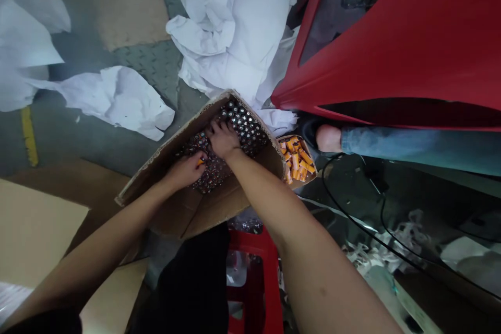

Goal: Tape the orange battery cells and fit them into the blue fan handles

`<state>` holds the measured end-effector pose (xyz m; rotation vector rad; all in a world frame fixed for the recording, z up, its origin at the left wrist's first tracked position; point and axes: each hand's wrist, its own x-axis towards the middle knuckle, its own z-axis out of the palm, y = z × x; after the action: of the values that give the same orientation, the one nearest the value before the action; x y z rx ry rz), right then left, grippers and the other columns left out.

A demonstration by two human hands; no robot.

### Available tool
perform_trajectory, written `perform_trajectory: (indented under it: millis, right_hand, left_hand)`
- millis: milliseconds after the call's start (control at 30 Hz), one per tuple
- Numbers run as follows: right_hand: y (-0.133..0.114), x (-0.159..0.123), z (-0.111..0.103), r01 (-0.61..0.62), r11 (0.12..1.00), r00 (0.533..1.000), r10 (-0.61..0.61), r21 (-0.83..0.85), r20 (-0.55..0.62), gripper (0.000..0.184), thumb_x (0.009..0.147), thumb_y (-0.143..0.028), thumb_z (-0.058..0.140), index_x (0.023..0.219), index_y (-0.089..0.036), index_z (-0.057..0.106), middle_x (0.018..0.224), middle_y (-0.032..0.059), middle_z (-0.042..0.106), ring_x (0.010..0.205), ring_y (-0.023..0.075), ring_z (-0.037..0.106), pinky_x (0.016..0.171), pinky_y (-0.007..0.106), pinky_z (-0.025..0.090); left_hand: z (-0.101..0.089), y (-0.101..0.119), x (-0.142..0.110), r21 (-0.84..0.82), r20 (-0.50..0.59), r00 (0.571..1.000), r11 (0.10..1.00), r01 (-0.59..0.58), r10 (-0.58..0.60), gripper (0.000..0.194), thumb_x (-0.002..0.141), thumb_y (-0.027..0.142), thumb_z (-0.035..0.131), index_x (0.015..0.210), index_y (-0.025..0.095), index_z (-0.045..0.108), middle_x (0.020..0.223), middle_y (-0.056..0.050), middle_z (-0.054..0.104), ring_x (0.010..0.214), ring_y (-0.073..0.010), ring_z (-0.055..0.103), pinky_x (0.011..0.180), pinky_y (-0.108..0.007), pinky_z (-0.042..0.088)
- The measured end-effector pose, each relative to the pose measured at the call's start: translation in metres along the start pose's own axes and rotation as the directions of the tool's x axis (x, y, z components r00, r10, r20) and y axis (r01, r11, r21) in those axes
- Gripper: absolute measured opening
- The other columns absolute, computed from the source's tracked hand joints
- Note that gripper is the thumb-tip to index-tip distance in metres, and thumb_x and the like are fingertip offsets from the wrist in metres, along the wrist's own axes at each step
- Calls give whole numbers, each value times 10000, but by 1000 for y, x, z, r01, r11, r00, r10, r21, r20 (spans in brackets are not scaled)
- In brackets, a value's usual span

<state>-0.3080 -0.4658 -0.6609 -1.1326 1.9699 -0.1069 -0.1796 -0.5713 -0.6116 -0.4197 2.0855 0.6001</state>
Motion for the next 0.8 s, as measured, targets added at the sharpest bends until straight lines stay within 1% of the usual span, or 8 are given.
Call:
perform_trajectory:
  millis: [100, 200, 267, 367, 467, 567, 667, 800]
  right_hand:
    - [-9, 7, 6, -26, 1000, 999, 25, 13, 20, 571, 987, -310, 583, 1533, -147, 540, 1716, 207, 362, 1524, 432, 401, 1146, 542, 476]
    - [-12, 17, 5, -2, 999, 997, -1, 44, 72, 703, 977, -415, 613, 1609, -161, 437, 1708, 229, 360, 1399, 419, 560, 1076, 532, 541]
    - [-10, 23, 3, -37, 998, 994, 31, 51, 107, 741, 969, -467, 629, 1614, -161, 436, 1718, 248, 322, 1365, 412, 597, 1088, 536, 537]
    - [-2, 30, -1, -95, 994, 983, 86, 53, 160, 651, 956, -393, 652, 1542, -131, 543, 1717, 244, 326, 1423, 400, 559, 1158, 514, 489]
    - [5, 33, -5, -38, 995, 982, 21, 90, 190, 542, 955, -281, 633, 1476, -131, 613, 1633, 197, 498, 1432, 340, 562, 1194, 440, 460]
    - [6, 36, -8, -30, 993, 980, 7, 113, 198, 546, 999, -288, 557, 1530, -164, 567, 1544, 169, 609, 1362, 315, 630, 1122, 413, 532]
    - [-1, 44, -9, -87, 991, 972, 63, 98, 227, 518, 994, -351, 581, 1474, -166, 638, 1646, 192, 496, 1341, 360, 649, 1068, 448, 585]
    - [-8, 50, -6, -142, 988, 962, 124, 58, 244, 464, 995, -256, 560, 1420, -123, 690, 1679, 231, 437, 1372, 396, 630, 1065, 490, 592]
  left_hand:
    - [-9, -2, 10, 30, -77, 994, 997, 76, -74, 390, 970, 188, 439, 1292, 151, 657, 1222, -201, 755, 1137, -362, 734, 960, -437, 574]
    - [-15, 3, 18, 88, -144, 988, 993, 77, -64, 474, 957, 137, 430, 1397, 87, 598, 1452, -248, 636, 1328, -373, 643, 1095, -446, 528]
    - [-14, 9, 21, 146, -161, 986, 987, 70, -46, 562, 963, 119, 404, 1513, 43, 495, 1547, -276, 544, 1379, -383, 605, 1101, -451, 531]
    - [-12, 20, 26, 215, -160, 983, 969, 121, -88, 604, 1008, 136, 329, 1604, 45, 369, 1541, -303, 501, 1269, -396, 673, 970, -452, 597]
    - [-11, 30, 31, 255, -147, 977, 948, 189, -155, 570, 1034, 128, 249, 1579, 30, 385, 1447, -310, 534, 1115, -365, 743, 877, -419, 619]
    - [-9, 35, 34, 281, -139, 974, 936, 213, -179, 555, 1034, 107, 235, 1551, 30, 421, 1438, -310, 527, 1078, -333, 756, 875, -405, 623]
    - [-4, 34, 32, 297, -127, 971, 927, 230, -200, 532, 1037, 119, 261, 1519, 61, 479, 1476, -305, 506, 1062, -302, 761, 862, -381, 628]
    - [4, 30, 31, 295, -167, 970, 929, 221, -178, 603, 1041, 184, 308, 1635, 80, 322, 1526, -321, 475, 1049, -316, 762, 835, -402, 637]
